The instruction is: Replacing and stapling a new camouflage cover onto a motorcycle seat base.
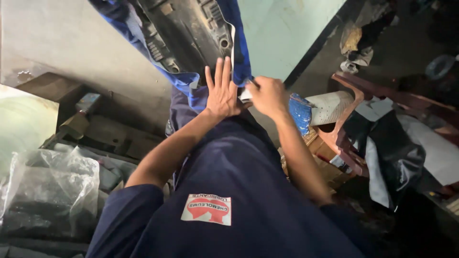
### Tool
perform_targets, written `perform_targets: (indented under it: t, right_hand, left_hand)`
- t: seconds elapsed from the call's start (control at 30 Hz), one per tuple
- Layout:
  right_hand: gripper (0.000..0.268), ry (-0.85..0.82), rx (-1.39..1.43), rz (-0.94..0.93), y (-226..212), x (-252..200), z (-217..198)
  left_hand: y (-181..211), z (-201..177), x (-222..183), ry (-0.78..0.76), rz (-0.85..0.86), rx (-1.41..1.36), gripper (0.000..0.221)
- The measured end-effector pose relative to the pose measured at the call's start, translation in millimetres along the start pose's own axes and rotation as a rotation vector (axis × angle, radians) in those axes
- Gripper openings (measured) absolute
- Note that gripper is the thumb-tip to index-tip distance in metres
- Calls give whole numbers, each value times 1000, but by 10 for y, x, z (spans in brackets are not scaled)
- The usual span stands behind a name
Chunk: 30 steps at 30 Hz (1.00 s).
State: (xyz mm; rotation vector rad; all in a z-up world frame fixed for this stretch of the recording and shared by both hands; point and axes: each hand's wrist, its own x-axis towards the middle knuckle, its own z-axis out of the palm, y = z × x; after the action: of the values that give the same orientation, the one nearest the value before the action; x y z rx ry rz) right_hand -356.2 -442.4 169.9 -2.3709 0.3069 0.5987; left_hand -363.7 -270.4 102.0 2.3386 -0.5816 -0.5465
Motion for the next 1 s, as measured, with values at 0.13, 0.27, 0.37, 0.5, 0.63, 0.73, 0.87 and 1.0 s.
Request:
perform_targets:
  t: [0.13, 0.27, 0.37, 0.5, 0.63, 0.73, 0.87, 1.0]
  right_hand:
    - [25, -73, 283, -45, 226, 66, 264]
    - [20, -79, 853, 79, 653, -6, 53]
    - [15, 5, 951, 149, 1237, -80, 270]
    - [15, -65, 826, 123, 1473, -126, 869]
    - [10, -4, 783, 126, 1359, -142, 1148]
    - [16, 66, 931, 213, 1312, -128, 1192]
    - [23, 70, 1072, 256, 1568, -50, 1339]
    - [20, 7, 1098, 274, 1635, -25, 1365]
  left_hand:
    - [-80, 251, -22, 208, 22, -32, 80]
    - [-54, 237, -18, 267, 61, 70, 37]
    - [47, 98, 105, 227, 105, 73, 29]
    - [99, 130, 254, 291, 50, 81, 24]
    - [-76, 175, 200, 266, 106, 109, 48]
    - [-101, -4, 94, 144, 251, 82, 52]
    - [-105, 183, 41, 81, 290, 89, 48]
    - [-64, 278, 41, 115, 197, 172, 24]
